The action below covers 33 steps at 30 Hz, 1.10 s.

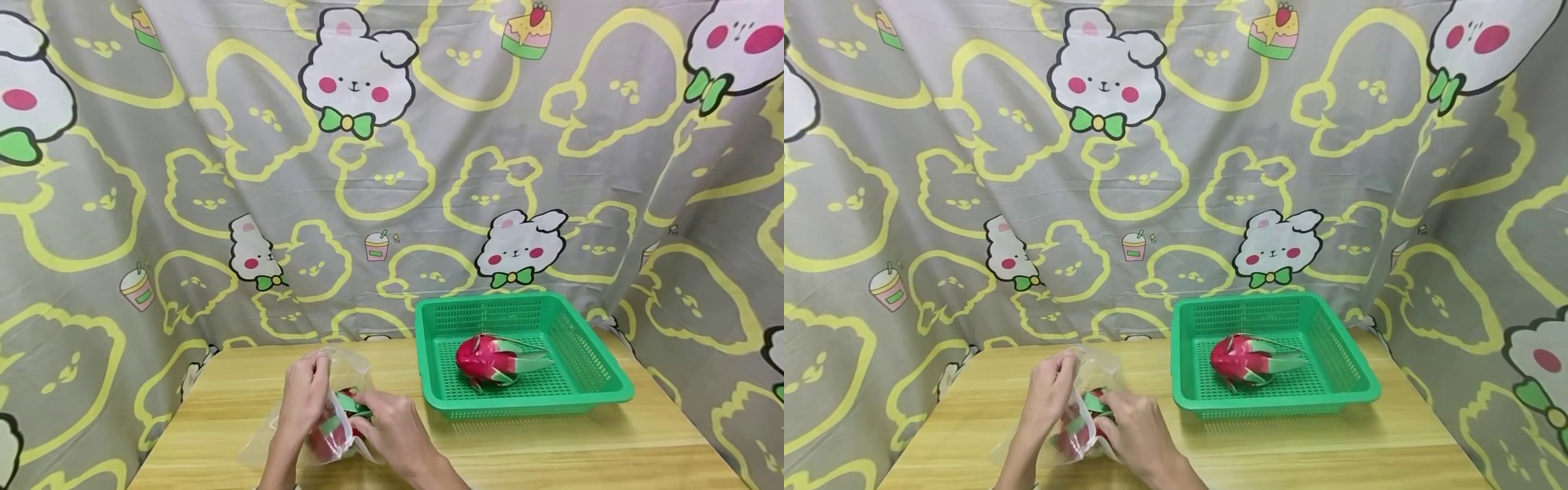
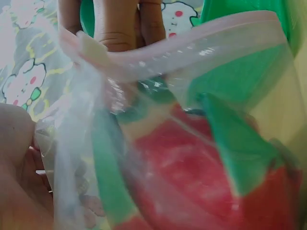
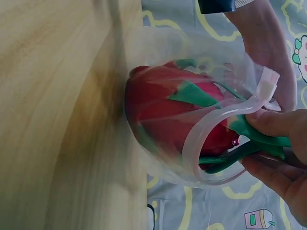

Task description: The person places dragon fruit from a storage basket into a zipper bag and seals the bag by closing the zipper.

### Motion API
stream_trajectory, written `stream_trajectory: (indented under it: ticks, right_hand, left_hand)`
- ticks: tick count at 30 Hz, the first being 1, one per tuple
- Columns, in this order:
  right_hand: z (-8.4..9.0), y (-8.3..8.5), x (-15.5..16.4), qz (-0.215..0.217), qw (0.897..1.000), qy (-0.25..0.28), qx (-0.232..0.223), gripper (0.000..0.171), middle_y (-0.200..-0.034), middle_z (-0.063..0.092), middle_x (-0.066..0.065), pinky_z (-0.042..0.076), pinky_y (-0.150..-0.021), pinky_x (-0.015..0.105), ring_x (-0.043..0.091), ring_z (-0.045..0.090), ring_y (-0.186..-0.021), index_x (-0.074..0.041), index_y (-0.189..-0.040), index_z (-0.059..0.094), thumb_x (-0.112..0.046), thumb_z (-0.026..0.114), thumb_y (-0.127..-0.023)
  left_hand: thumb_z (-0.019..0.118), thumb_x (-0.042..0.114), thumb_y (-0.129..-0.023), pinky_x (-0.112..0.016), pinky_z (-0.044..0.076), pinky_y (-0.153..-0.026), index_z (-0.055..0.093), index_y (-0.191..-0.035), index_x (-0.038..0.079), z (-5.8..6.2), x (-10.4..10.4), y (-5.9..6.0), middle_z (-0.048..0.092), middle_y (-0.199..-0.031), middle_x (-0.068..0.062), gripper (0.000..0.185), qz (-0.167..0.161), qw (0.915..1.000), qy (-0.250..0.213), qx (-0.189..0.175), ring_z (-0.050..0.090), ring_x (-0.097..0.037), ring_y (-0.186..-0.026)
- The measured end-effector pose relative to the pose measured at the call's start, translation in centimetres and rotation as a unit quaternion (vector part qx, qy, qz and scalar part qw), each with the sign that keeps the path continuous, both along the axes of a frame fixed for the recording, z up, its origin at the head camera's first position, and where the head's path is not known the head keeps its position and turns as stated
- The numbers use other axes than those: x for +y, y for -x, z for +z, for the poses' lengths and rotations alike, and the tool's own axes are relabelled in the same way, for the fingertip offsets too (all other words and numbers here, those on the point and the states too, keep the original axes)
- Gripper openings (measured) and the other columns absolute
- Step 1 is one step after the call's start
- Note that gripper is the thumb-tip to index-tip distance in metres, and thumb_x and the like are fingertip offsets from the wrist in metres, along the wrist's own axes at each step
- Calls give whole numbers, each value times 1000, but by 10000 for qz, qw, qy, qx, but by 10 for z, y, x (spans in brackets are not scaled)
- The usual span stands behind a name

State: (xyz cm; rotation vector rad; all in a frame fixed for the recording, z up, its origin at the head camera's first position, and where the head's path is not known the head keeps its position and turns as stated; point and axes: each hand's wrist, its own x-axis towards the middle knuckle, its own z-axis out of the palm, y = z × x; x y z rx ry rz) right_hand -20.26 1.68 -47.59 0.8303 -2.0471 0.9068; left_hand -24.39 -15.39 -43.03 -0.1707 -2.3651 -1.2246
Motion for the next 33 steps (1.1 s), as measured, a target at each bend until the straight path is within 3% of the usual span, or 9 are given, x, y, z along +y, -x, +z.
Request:
stream_trajectory:
  ticks: [5,16,20,23,26,30,33]
  right_hand:
    - [1,0,0,77,9997,-96,-206,26,-90,76,-1,56,-70,18,9,73,-83,-10,-94,74,-15,91,-75]
    - [13,2,9,825,9896,45,-1176,34,-109,76,5,57,-88,29,14,72,-102,-7,-113,73,-13,86,-83]
    - [16,2,14,1145,9758,264,-1844,28,-110,76,3,58,-84,28,12,71,-101,-8,-116,72,-11,80,-90]
    - [18,2,18,1418,9585,592,-2400,23,-111,75,4,58,-83,27,12,71,-101,-8,-118,72,-17,73,-96]
    - [21,2,23,1521,9467,1023,-2650,21,-110,75,8,57,-86,28,17,72,-100,-6,-116,72,-19,65,-101]
    - [21,4,31,1140,9489,1466,-2551,17,-101,76,9,59,-79,27,22,75,-92,-4,-107,74,-3,58,-101]
    - [17,6,34,569,9629,1159,-2369,21,-98,76,8,58,-76,24,23,75,-91,-5,-103,74,6,58,-95]
  left_hand:
    - [47,9,-102,-28,34,-53,38,-59,14,-1,-3,0,36,-59,1,44,16,10000,27,10,36,-14,-54]
    - [47,9,-102,-27,34,-54,38,-60,14,3,-10,-5,36,-61,1,44,64,9999,109,68,37,-14,-56]
    - [47,8,-102,-27,34,-54,38,-59,14,5,-11,-7,36,-60,1,44,71,9998,105,147,35,-13,-55]
    - [47,8,-102,-27,34,-54,38,-59,14,6,-11,-7,36,-59,1,44,72,9998,97,132,35,-13,-54]
    - [47,9,-103,-27,34,-54,38,-59,14,6,-13,-7,36,-59,1,44,31,9999,113,124,35,-13,-54]
    - [47,10,-104,-28,34,-53,37,-59,14,7,-13,-7,36,-59,1,46,-62,9998,100,166,34,-12,-54]
    - [47,10,-104,-27,34,-53,37,-59,14,8,-14,-7,36,-59,2,47,-117,9997,74,187,34,-12,-54]
